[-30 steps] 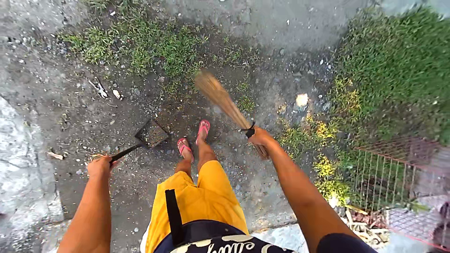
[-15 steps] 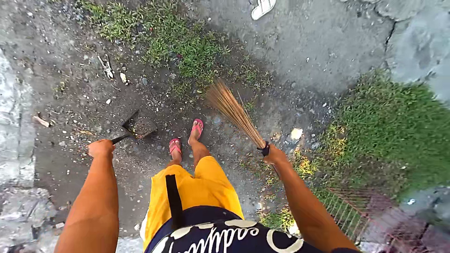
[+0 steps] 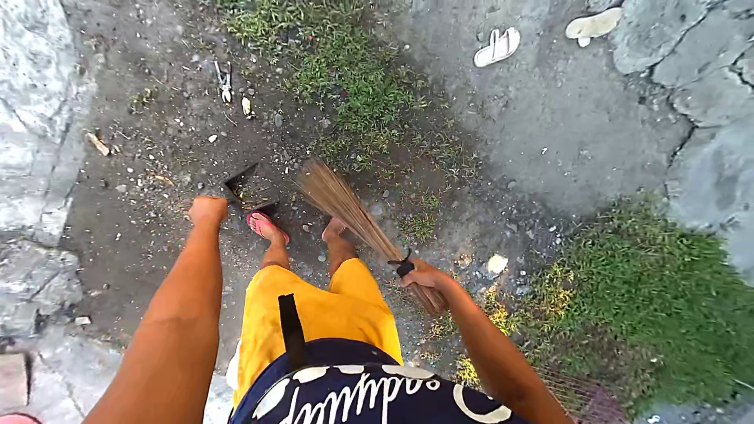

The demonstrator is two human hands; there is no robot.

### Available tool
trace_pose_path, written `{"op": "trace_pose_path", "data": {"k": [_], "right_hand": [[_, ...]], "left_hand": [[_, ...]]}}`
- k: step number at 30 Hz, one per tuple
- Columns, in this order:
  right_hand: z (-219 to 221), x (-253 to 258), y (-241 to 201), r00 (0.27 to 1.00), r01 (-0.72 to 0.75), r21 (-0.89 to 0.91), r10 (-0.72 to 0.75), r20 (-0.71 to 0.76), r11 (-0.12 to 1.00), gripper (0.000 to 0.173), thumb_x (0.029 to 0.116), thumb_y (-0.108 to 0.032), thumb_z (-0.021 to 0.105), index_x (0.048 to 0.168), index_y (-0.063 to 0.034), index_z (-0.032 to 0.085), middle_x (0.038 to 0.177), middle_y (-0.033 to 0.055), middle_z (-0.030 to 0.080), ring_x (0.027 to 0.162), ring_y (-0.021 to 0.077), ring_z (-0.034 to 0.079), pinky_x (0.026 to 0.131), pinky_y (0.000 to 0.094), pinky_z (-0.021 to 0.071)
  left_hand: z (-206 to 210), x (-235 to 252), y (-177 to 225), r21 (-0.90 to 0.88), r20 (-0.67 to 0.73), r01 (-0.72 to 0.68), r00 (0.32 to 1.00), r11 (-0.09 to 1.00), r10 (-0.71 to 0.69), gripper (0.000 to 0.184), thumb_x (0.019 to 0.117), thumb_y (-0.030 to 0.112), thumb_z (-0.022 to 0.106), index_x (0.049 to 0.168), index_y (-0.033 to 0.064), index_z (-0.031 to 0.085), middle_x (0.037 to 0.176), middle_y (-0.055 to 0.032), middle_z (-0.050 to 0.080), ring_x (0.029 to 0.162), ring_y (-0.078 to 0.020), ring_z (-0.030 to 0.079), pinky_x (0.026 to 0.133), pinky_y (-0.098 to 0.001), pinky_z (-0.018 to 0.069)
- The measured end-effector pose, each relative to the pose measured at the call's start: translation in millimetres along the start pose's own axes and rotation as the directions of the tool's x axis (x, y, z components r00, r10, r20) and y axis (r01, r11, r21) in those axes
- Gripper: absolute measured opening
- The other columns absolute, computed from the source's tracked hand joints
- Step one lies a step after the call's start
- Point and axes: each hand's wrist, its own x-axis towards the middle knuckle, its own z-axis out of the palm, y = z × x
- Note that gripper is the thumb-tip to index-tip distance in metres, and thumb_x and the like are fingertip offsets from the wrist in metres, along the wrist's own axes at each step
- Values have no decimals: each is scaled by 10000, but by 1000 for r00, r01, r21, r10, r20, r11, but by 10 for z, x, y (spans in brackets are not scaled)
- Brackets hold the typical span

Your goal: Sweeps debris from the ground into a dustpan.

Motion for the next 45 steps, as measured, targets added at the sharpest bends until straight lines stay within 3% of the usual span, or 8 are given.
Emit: {"op": "trace_pose_path", "data": {"k": [8,13,16,22,27,32,38,45], "right_hand": [[712,425,-1117,974,31,563,102,-204,826,359,1014,-194,590,1308,-8,501,956,123,635,767,192,656,712,355,584],[1444,616,-1554,996,-48,96,40,83,994,438,941,-188,679,1314,-26,516,934,114,655,752,192,667,726,383,593],[1407,137,-1445,993,-46,116,33,110,992,562,909,-137,687,1408,-88,435,914,120,645,717,217,667,681,401,603],[1197,-344,-1531,986,23,253,20,-165,967,427,918,-92,651,1300,-40,466,808,112,633,627,220,659,612,397,607],[1773,447,-2398,954,-20,212,82,-287,977,459,975,-185,656,1363,15,514,1091,188,641,868,241,660,811,419,578],[2093,384,-2709,998,-44,15,44,44,999,325,993,-208,605,1260,-34,537,891,90,638,721,179,647,699,367,584],[1488,-375,-2900,997,61,136,-54,-58,989,349,982,-165,591,1298,-67,481,788,88,642,630,205,661,609,371,602],[1829,722,-3916,982,68,187,-33,-184,980,313,1009,-204,571,1256,-14,536,911,115,616,719,190,624,688,360,570]], "left_hand": [[-188,178,-344,-61,60,-48,997,997,52,391,1015,287,559,1124,-62,699,1236,-339,641,1205,-524,589,995,-743,418],[-296,278,-493,-164,107,-70,990,984,88,389,1015,313,534,1147,-3,720,1218,-298,669,1172,-487,626,981,-720,448],[-368,420,-637,-303,167,-74,977,950,129,375,1004,303,546,1207,32,708,1247,-270,662,1165,-443,639,986,-679,477],[-573,379,-708,-740,371,286,929,609,15,365,992,132,545,1332,0,518,1162,-145,547,924,-205,555,812,-366,508],[-547,495,-947,-795,352,324,935,512,-46,257,972,81,543,1218,5,550,1020,-101,521,790,-166,509,695,-317,478],[-567,576,-1269,-882,274,251,962,398,1,260,1018,126,535,1229,-19,577,1040,-112,561,835,-175,534,767,-344,493],[-839,674,-1497,-962,233,235,972,140,-35,328,1006,53,503,1320,-40,533,1213,-158,562,952,-203,571,839,-357,513],[-1099,938,-1379,-970,244,238,960,-58,-141,328,976,20,510,1303,-5,515,1170,-135,534,945,-204,555,818,-358,513]]}}
